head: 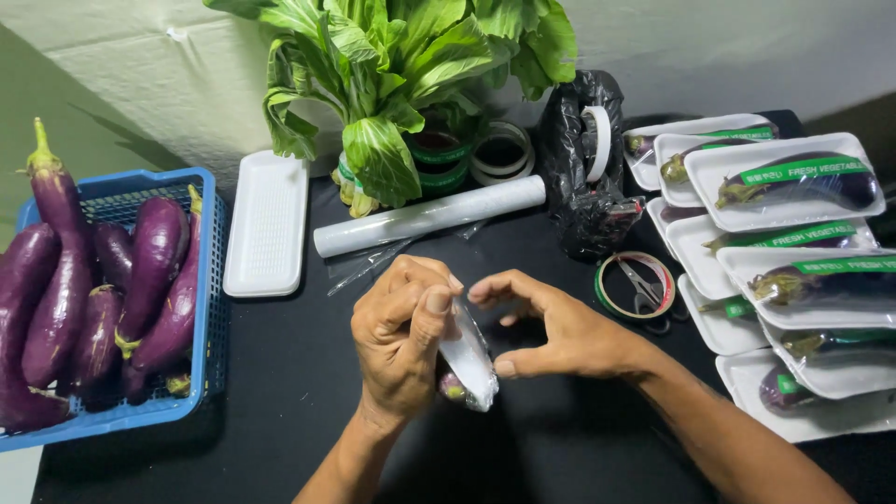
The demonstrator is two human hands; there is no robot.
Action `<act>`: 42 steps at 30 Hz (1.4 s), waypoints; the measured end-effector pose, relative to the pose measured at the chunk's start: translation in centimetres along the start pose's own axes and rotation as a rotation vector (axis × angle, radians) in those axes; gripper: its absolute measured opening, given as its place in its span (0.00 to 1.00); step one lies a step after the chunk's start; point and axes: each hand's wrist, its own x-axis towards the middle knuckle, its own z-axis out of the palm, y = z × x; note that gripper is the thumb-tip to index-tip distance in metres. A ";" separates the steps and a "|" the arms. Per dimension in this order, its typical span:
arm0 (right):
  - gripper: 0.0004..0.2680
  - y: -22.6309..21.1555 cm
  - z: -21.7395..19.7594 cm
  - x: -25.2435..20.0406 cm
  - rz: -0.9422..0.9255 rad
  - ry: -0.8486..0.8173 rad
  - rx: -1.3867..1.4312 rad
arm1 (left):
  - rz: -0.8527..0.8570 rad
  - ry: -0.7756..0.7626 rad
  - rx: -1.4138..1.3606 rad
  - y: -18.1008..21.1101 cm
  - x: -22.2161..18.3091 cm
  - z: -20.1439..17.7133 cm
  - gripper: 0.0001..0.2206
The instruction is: The person places an eggplant onto a foam tray, wraps it tightly in plastic film, and then secures the ends with green adhesive tape.
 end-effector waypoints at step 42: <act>0.08 -0.3 -11.9 -0.6 0.281 0.897 0.044 | -0.917 0.015 0.329 -3.7 -9.1 -6.1 0.19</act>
